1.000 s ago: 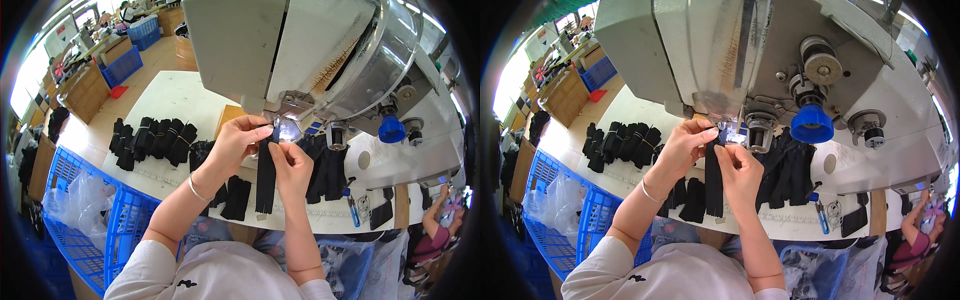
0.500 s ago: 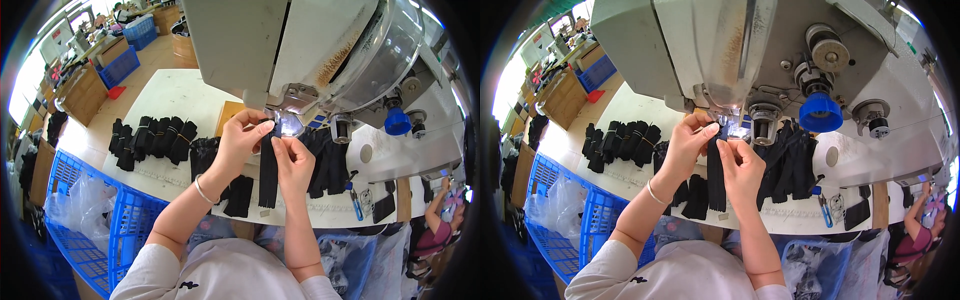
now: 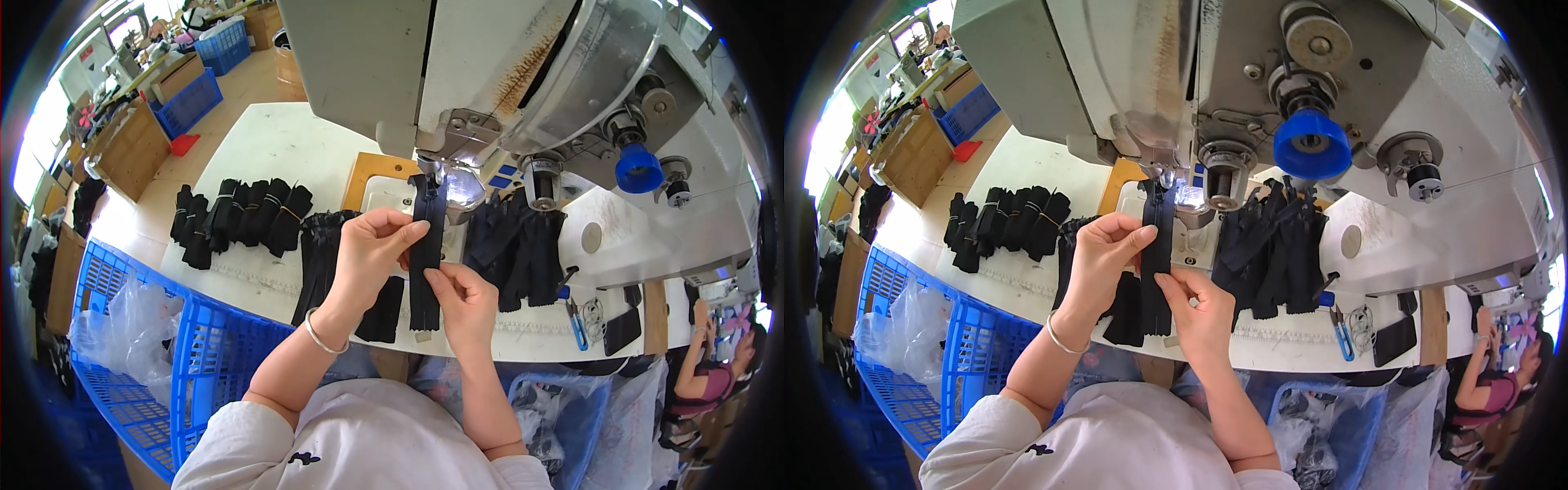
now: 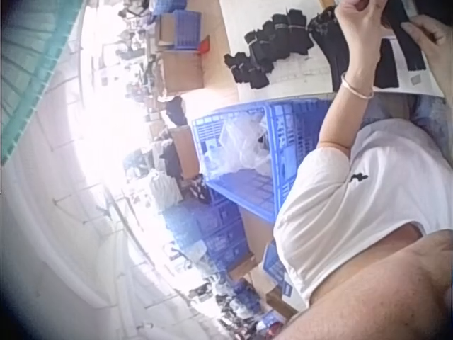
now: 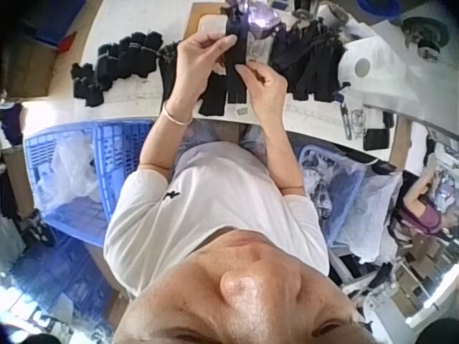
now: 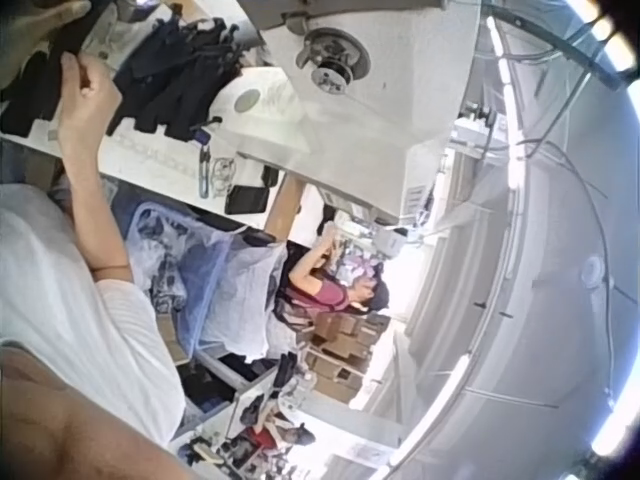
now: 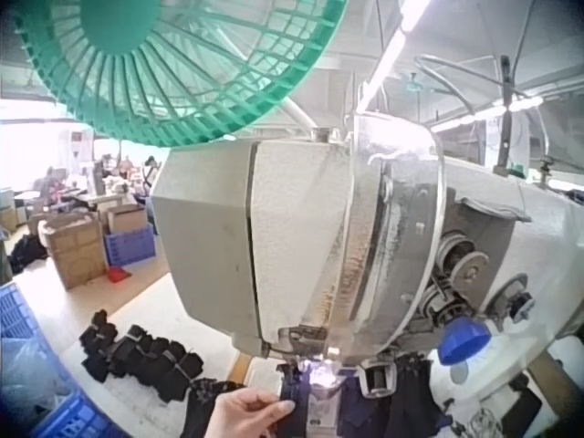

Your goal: The recorder uses an industrial sewing machine to stitch components onto black zippers in an industrial setting.

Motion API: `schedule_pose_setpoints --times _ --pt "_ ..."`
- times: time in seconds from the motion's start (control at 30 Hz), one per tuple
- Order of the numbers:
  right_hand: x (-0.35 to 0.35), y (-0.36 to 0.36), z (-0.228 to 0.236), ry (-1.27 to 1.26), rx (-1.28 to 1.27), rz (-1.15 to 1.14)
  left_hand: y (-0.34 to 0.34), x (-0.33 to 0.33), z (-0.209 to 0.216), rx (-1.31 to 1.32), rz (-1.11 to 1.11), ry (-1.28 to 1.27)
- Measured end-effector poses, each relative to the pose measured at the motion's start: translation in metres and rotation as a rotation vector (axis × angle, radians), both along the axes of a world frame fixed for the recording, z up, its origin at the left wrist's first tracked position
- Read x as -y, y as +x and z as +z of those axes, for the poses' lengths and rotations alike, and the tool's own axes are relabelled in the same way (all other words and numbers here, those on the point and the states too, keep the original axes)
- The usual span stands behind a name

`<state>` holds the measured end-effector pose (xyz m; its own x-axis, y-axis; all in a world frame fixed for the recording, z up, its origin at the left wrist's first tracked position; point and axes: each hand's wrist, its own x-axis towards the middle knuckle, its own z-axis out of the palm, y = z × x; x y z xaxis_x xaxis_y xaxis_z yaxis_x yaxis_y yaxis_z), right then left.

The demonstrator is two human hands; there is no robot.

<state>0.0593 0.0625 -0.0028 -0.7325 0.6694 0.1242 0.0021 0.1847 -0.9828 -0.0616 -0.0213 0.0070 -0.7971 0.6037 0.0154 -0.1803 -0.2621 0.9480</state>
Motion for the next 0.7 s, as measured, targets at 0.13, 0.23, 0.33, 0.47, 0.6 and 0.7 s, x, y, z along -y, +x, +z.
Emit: schedule_pose_setpoints --times 0.13,0.23,0.33,0.47,0.6,0.7 --pt "0.001 0.004 0.004 -0.009 0.028 0.018 0.001 -0.001 -0.005 0.132 -0.057 0.105" --pt "0.001 0.005 0.002 0.003 0.026 0.023 0.003 -0.003 -0.006 0.221 -0.078 0.174" --pt "0.002 0.005 0.001 0.049 -0.011 0.026 0.006 -0.002 0.000 0.187 -0.043 0.141" --pt "0.002 -0.001 0.004 0.076 -0.072 0.005 0.002 -0.006 0.000 0.128 -0.006 0.108" --pt "-0.004 -0.011 0.013 0.090 -0.069 0.001 -0.009 -0.016 0.002 0.108 0.011 0.074" --pt "-0.009 -0.024 0.018 0.138 -0.106 -0.018 -0.021 -0.023 0.009 0.072 0.010 0.068"
